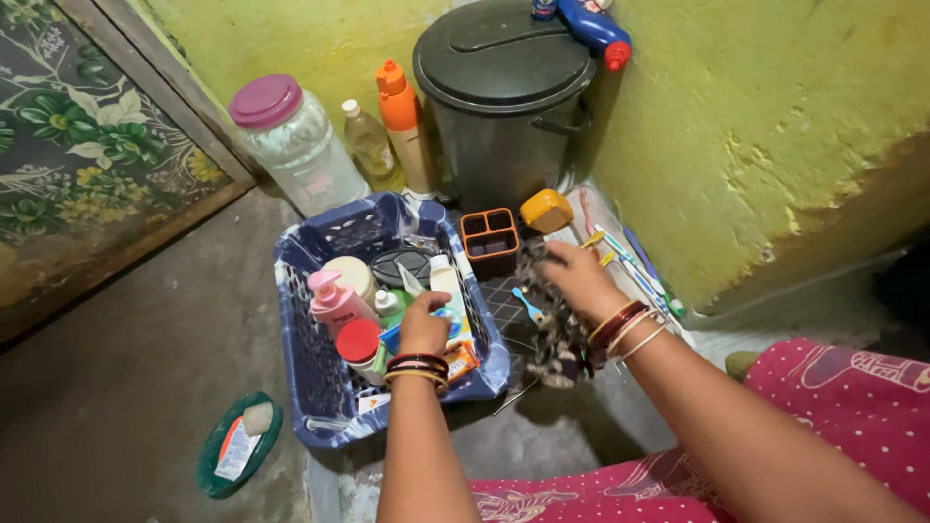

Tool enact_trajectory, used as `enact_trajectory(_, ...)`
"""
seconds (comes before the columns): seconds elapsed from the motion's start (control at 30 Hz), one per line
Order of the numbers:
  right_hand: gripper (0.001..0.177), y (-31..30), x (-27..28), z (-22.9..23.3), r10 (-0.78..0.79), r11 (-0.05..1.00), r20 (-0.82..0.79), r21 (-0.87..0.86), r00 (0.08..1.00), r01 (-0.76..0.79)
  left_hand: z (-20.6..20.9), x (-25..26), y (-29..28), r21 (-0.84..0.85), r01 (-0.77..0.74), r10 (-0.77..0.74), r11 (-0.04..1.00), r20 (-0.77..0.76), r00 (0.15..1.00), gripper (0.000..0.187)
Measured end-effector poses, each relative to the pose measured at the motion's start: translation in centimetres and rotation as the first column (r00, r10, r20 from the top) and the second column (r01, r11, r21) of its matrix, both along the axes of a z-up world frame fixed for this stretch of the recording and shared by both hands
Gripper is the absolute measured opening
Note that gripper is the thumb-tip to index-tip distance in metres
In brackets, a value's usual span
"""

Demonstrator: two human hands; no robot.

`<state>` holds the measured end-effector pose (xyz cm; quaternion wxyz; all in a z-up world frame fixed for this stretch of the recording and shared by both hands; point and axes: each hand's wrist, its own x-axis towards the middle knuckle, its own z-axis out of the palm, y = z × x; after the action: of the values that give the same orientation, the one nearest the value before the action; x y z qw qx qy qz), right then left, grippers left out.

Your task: The person sits on the floor and wipes various bathroom items with a cloth, including a yellow container and several toothbrushes. The person opens the container, wipes it, and then wipes each toothbrush individually.

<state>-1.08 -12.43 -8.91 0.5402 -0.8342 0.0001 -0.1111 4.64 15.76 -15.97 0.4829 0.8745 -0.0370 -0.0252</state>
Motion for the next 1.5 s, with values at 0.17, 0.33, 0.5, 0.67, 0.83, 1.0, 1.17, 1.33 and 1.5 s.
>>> enact_trajectory(0.17, 0.042, 3.9, -1.8, 1.5, 0.027, 0.988, -0.366, -0.132, 0.930, -0.080, 0.5, 0.8, -0.6, -0.518, -0.096, -0.005, 0.850, -0.190, 0.982, 0.044)
enact_trajectory(0.33, 0.036, 5.4, -1.7, 1.8, 0.089, 0.980, -0.292, -0.147, 0.952, -0.137, 1.7, 0.8, 0.3, -0.635, -0.106, -0.011, 0.765, -0.177, 0.984, 0.038)
enact_trajectory(0.5, 0.032, 6.8, 0.3, -0.6, 0.282, 0.952, -0.199, 0.179, 0.939, -0.248, 0.3, 0.4, -0.9, -0.704, -0.073, -0.096, 0.706, -0.197, 0.976, 0.041)
enact_trajectory(0.67, 0.035, 8.7, 2.1, -2.9, 0.173, 0.985, -0.326, 0.040, 0.929, -0.170, -0.3, 0.9, 0.1, -0.636, -0.124, 0.061, 0.762, -0.120, 0.991, 0.031)
enact_trajectory(0.83, 0.041, 10.1, 3.7, -3.4, -0.022, 0.934, -0.321, -0.343, 0.947, -0.095, 2.0, 1.5, 3.6, -0.600, -0.313, 0.289, 0.736, -0.140, 0.947, 0.024)
enact_trajectory(1.0, 0.034, 13.7, 5.5, -3.6, 0.006, 0.841, -0.439, -0.484, 0.898, -0.242, 3.9, 1.7, 4.5, -0.689, -0.338, 0.309, 0.641, -0.171, 0.935, 0.025)
enact_trajectory(1.17, 0.033, 16.1, 7.5, -4.2, 0.074, 0.752, -0.464, -0.555, 0.883, -0.355, 4.0, 1.8, 4.5, -0.726, -0.342, 0.281, 0.597, -0.210, 0.937, 0.025)
enact_trajectory(1.33, 0.029, 17.8, 10.1, -5.4, 0.082, 0.703, -0.497, -0.585, 0.864, -0.404, 3.6, 1.9, 4.7, -0.713, -0.344, 0.278, 0.611, -0.214, 0.937, 0.025)
enact_trajectory(1.5, 0.017, 18.4, 10.5, -7.4, 0.057, 0.684, -0.465, -0.627, 0.884, -0.374, 2.9, 2.1, 4.9, -0.725, -0.324, 0.282, 0.608, -0.184, 0.942, 0.025)
